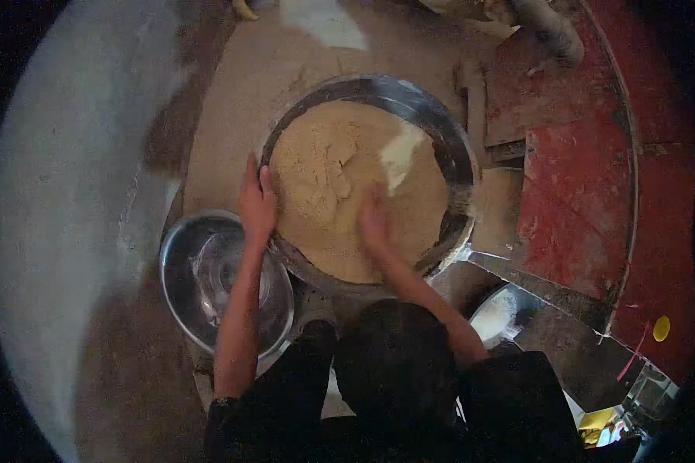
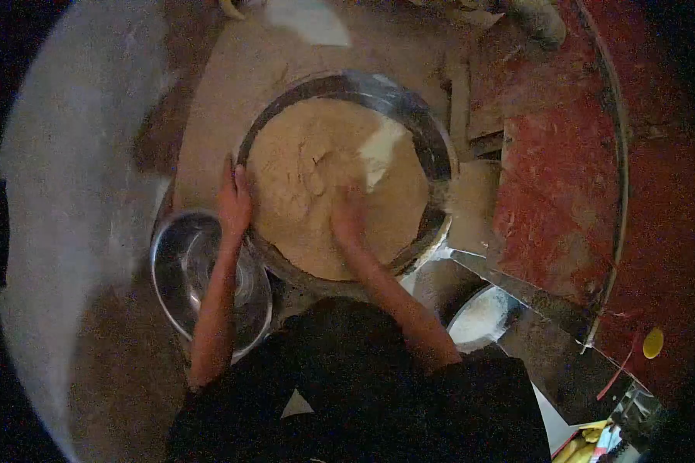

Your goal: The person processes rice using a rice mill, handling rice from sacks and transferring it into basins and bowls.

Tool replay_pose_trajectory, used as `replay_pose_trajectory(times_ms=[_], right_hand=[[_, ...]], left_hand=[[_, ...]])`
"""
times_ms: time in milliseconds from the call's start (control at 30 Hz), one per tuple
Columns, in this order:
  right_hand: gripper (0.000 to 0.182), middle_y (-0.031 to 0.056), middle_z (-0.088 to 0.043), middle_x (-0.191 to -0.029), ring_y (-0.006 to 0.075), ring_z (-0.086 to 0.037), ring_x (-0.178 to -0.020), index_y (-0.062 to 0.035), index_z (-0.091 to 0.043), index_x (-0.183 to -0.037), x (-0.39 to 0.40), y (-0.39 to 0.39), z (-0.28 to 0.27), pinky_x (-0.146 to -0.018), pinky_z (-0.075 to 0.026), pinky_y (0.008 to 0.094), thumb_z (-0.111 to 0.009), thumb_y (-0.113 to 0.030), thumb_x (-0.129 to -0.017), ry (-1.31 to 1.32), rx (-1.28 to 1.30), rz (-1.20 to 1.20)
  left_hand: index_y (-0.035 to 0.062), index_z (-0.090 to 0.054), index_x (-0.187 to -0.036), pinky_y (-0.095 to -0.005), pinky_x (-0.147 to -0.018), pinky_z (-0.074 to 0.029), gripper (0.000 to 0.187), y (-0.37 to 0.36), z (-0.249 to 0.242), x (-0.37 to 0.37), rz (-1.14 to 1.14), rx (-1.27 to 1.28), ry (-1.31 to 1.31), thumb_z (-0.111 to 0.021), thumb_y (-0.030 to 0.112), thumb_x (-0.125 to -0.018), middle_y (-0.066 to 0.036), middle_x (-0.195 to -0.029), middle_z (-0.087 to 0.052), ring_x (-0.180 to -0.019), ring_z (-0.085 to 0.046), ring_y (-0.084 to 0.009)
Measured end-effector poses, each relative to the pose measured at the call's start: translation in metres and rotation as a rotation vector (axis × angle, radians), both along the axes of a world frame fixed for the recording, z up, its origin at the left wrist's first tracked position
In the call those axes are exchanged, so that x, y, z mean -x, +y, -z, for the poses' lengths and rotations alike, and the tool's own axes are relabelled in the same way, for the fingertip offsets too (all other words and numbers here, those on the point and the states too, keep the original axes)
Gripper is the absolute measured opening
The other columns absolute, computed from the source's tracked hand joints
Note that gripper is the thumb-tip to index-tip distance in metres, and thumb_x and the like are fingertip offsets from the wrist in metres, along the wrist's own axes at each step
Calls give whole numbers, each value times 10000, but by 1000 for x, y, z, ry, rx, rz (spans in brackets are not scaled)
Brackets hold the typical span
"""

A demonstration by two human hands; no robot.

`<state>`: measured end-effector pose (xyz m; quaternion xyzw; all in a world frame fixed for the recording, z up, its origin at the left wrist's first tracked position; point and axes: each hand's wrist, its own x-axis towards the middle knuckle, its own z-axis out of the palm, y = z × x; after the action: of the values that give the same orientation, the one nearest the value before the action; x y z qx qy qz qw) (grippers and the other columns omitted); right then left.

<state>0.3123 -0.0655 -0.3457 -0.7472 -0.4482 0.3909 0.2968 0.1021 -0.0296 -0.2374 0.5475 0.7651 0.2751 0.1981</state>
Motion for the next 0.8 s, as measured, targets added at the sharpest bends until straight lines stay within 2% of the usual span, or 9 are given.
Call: replay_pose_trajectory(times_ms=[167,433,500,567,600,667,700,767,800], right_hand=[[530,300,-433,-1312,432,-425,-1205,48,-414,-1312,48,0,-54,-1048,-299,449,-456,-324,-937,76,-118,-86],[636,310,-358,-1367,426,-351,-1276,101,-422,-1275,28,2,-64,-1045,-276,536,-402,-442,-943,-441,-168,-366],[528,310,-501,-1185,447,-490,-1096,65,-459,-1236,4,33,-50,-894,-405,482,-450,-376,-944,-348,-258,-34],[604,291,-507,-1204,420,-502,-1109,59,-498,-1175,-17,66,-118,-918,-400,499,-381,-486,-942,27,128,206],[604,291,-507,-1204,420,-502,-1109,59,-498,-1175,-20,78,-104,-918,-400,499,-381,-486,-942,26,132,206],[696,277,-551,-1112,424,-543,-1025,59,-491,-1214,-21,109,-44,-847,-427,495,-348,-562,-933,32,176,613],[696,277,-551,-1112,424,-543,-1025,59,-491,-1214,-36,112,10,-847,-427,495,-348,-562,-933,34,173,607],[770,290,-517,-1199,414,-505,-1112,73,-417,-1304,-30,167,118,-921,-389,485,-373,-591,-916,-96,354,-442],[770,290,-517,-1199,414,-505,-1112,73,-417,-1304,-10,133,72,-921,-389,485,-373,-591,-916,-95,352,-445]], left_hand=[[0,-354,-1384,-421,-1031,-336,604,1,3,3,16,-6,-52,-325,447,-978,-239,-1369,-421,-1251,-422,-395],[1,-337,-1392,-423,-1037,-326,615,2,4,3,34,-38,-62,-306,457,-981,-238,-1368,-421,-1261,-410,-395],[3,-336,-1393,-424,-1038,-324,614,-1,5,4,31,-22,-56,-299,457,-982,-237,-1369,-421,-1262,-407,-395],[4,-340,-1392,-423,-1036,-326,607,-1,7,4,65,-73,-63,-290,452,-985,-235,-1369,-420,-1260,-410,-395],[4,-340,-1392,-423,-1036,-326,607,-1,9,5,65,-68,-64,-290,452,-985,-235,-1369,-420,-1260,-410,-395],[3,-341,-1390,-424,-1033,-330,608,1,14,8,60,-66,-51,-293,454,-984,-240,-1368,-419,-1256,-412,-400],[3,-341,-1390,-424,-1033,-330,608,2,14,9,54,-71,-49,-293,454,-984,-240,-1368,-419,-1256,-412,-400],[5,-342,-1390,-426,-1034,-330,612,1,15,10,62,-52,-54,-294,460,-983,-242,-1374,-410,-1260,-406,-403],[5,-342,-1390,-426,-1034,-330,612,2,12,8,59,-54,-52,-294,460,-983,-242,-1374,-410,-1260,-406,-403]])
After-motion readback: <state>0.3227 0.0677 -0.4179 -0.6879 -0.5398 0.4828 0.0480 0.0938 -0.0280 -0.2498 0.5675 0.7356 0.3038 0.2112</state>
